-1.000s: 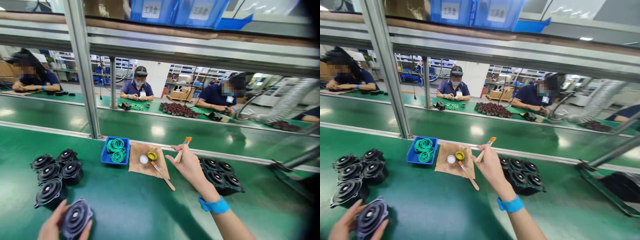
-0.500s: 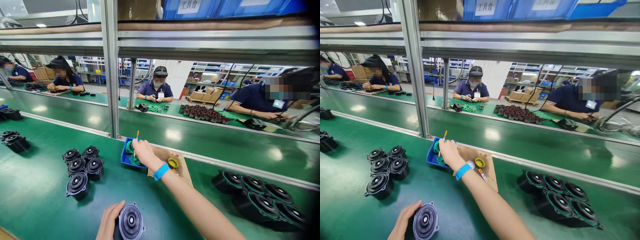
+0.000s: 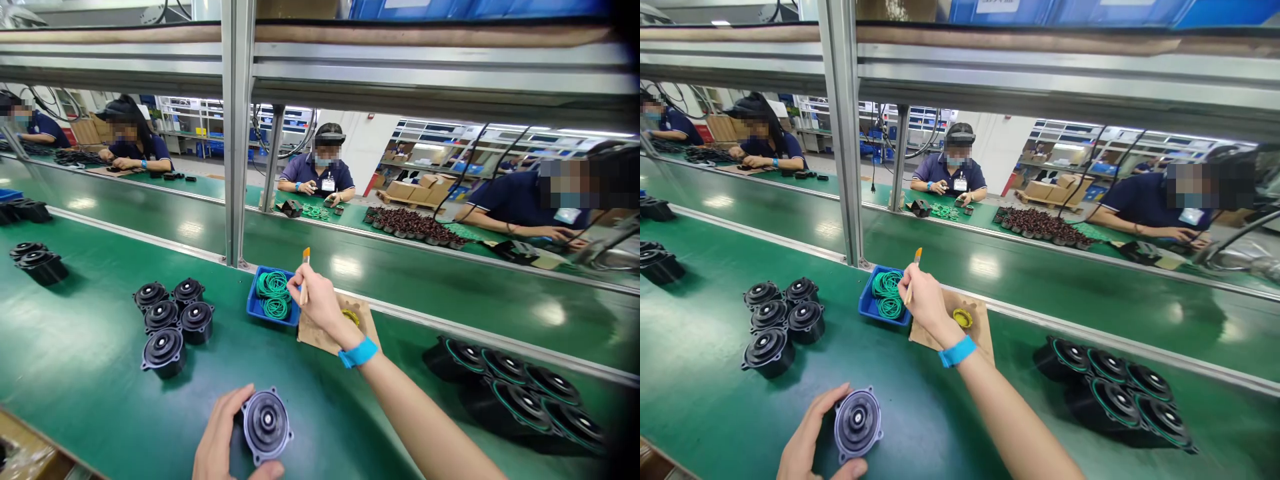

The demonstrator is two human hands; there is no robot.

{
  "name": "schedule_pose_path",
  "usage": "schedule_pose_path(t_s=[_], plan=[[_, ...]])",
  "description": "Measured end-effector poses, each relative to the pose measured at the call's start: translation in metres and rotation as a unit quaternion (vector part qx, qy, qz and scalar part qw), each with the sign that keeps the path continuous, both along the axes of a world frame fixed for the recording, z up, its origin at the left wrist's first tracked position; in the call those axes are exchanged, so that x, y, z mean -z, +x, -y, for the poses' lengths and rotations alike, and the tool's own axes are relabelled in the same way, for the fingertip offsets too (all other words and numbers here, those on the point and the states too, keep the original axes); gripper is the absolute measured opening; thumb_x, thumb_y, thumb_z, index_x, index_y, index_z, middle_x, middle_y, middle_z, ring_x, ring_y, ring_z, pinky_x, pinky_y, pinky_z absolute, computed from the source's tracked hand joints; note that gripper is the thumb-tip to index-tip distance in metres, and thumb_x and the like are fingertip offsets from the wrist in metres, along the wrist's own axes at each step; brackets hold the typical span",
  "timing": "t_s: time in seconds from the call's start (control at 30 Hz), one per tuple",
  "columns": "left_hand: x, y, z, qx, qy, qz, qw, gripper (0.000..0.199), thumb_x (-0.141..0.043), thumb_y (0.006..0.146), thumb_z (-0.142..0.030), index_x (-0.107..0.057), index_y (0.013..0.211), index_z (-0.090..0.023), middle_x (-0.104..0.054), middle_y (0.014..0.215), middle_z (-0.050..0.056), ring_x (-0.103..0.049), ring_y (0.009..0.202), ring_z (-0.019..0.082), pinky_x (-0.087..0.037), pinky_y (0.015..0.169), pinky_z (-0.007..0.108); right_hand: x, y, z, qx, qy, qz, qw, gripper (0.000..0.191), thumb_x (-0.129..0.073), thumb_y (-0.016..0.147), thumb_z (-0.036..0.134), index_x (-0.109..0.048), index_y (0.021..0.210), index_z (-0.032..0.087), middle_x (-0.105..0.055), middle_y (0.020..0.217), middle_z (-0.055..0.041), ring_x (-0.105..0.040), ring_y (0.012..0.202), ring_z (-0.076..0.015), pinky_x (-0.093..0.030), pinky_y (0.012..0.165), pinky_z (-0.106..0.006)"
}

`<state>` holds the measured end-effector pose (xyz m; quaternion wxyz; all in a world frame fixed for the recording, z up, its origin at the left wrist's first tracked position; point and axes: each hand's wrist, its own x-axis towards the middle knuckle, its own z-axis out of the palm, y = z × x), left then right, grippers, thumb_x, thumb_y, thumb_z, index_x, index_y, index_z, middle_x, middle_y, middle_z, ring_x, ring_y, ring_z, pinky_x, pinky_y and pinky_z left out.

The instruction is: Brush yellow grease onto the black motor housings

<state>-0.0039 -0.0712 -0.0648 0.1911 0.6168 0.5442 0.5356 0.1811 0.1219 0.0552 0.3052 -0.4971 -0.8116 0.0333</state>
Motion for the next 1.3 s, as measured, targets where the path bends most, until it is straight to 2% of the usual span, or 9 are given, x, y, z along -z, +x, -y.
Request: schedule_pose_path(t_s=[0.1, 0.2, 0.3, 0.43, 0.73, 0.87, 1.0, 1.13, 1.3], plan=[[0.001, -0.002, 0.0, 0.007, 0.008, -0.002, 1.0, 0.06, -0.066, 0.081, -0.062, -0.057, 0.13, -0.028, -0.07, 0.122, 0.007, -0.069, 0.11, 0.028, -0.057, 0.092, 0.035, -0.006, 0.005, 0.033, -0.049, 0.0, -0.071, 0.996, 0.026, -0.049, 0.089, 0.016, -0.028, 0.081, 0.027, -0.067, 0.079, 0.0005, -0.063, 0.065, -0.0152, -0.047, 0.063, -0.026], [0.002, -0.003, 0.001, 0.016, 0.0, 0.001, 1.0, 0.063, -0.068, 0.081, -0.059, -0.054, 0.133, -0.028, -0.071, 0.121, 0.007, -0.07, 0.108, 0.027, -0.058, 0.092, 0.034, -0.004, 0.009, 0.078, -0.185, 0.06, -0.116, 0.974, 0.026, -0.055, 0.09, 0.014, -0.034, 0.08, 0.026, -0.069, 0.08, 0.0002, -0.066, 0.07, -0.0149, -0.049, 0.064, -0.027], [0.002, -0.004, 0.002, 0.033, -0.012, 0.008, 0.999, 0.067, -0.069, 0.081, -0.059, -0.049, 0.137, -0.029, -0.073, 0.121, 0.006, -0.072, 0.106, 0.025, -0.058, 0.093, 0.032, 0.005, 0.013, 0.117, -0.3, 0.134, -0.052, 0.943, 0.023, -0.058, 0.091, 0.007, -0.046, 0.083, 0.024, -0.074, 0.082, 0.0, -0.067, 0.07, -0.0151, -0.048, 0.065, -0.029], [-0.001, -0.006, 0.001, 0.065, -0.012, 0.003, 0.998, 0.068, -0.063, 0.085, -0.061, -0.043, 0.141, -0.027, -0.073, 0.123, 0.007, -0.072, 0.108, 0.023, -0.058, 0.095, 0.031, 0.015, 0.014, 0.139, -0.358, 0.16, 0.015, 0.92, 0.02, -0.047, 0.098, 0.003, -0.053, 0.088, 0.019, -0.078, 0.092, -0.0052, -0.068, 0.07, -0.0152, -0.049, 0.069, -0.033], [-0.031, -0.018, -0.01, 0.097, 0.144, -0.179, 0.968, 0.054, -0.058, 0.092, -0.056, -0.058, 0.127, -0.015, -0.07, 0.126, 0.017, -0.071, 0.111, 0.023, -0.057, 0.094, 0.025, 0.015, 0.017, 0.138, -0.272, 0.042, -0.073, 0.959, 0.028, -0.052, 0.101, 0.045, -0.045, 0.086, 0.023, -0.076, 0.099, -0.0081, -0.071, 0.092, -0.0189, -0.053, 0.082, -0.033], [-0.033, -0.018, -0.011, 0.085, 0.185, -0.199, 0.959, 0.043, -0.061, 0.093, -0.049, -0.059, 0.114, -0.012, -0.075, 0.113, 0.019, -0.075, 0.103, 0.022, -0.058, 0.091, 0.022, 0.027, 0.015, 0.142, -0.282, 0.094, -0.069, 0.952, 0.023, -0.053, 0.102, 0.036, -0.051, 0.085, 0.021, -0.077, 0.085, -0.006, -0.073, 0.083, -0.0179, -0.054, 0.084, -0.034], [-0.014, -0.017, -0.01, 0.09, 0.22, -0.186, 0.953, 0.033, -0.063, 0.093, -0.04, -0.061, 0.11, -0.011, -0.074, 0.113, 0.023, -0.074, 0.104, 0.025, -0.06, 0.089, 0.023, 0.04, 0.013, 0.148, -0.261, 0.182, -0.052, 0.946, 0.011, -0.054, 0.102, 0.023, -0.06, 0.1, 0.014, -0.078, 0.083, -0.0075, -0.074, 0.075, -0.0167, -0.055, 0.081, -0.033], [0.008, -0.007, -0.001, 0.072, 0.15, -0.07, 0.984, 0.026, -0.059, 0.096, -0.036, -0.064, 0.118, -0.022, -0.071, 0.125, 0.015, -0.074, 0.105, 0.026, -0.063, 0.088, 0.028, 0.047, 0.016, 0.156, -0.248, 0.226, -0.017, 0.942, 0.011, -0.053, 0.103, 0.017, -0.064, 0.102, 0.014, -0.08, 0.087, -0.0062, -0.075, 0.076, -0.0135, -0.056, 0.086, -0.028], [0.016, 0.015, 0.014, 0.005, -0.032, 0.077, 0.997, 0.039, -0.047, 0.099, -0.051, -0.061, 0.124, -0.025, -0.077, 0.115, 0.01, -0.079, 0.078, 0.021, -0.065, 0.056, 0.018, 0.06, 0.021, 0.166, -0.263, 0.195, 0.0, 0.945, 0.036, -0.034, 0.107, 0.01, -0.069, 0.101, 0.016, -0.08, 0.085, -0.0032, -0.074, 0.077, -0.0107, -0.055, 0.093, -0.024]])
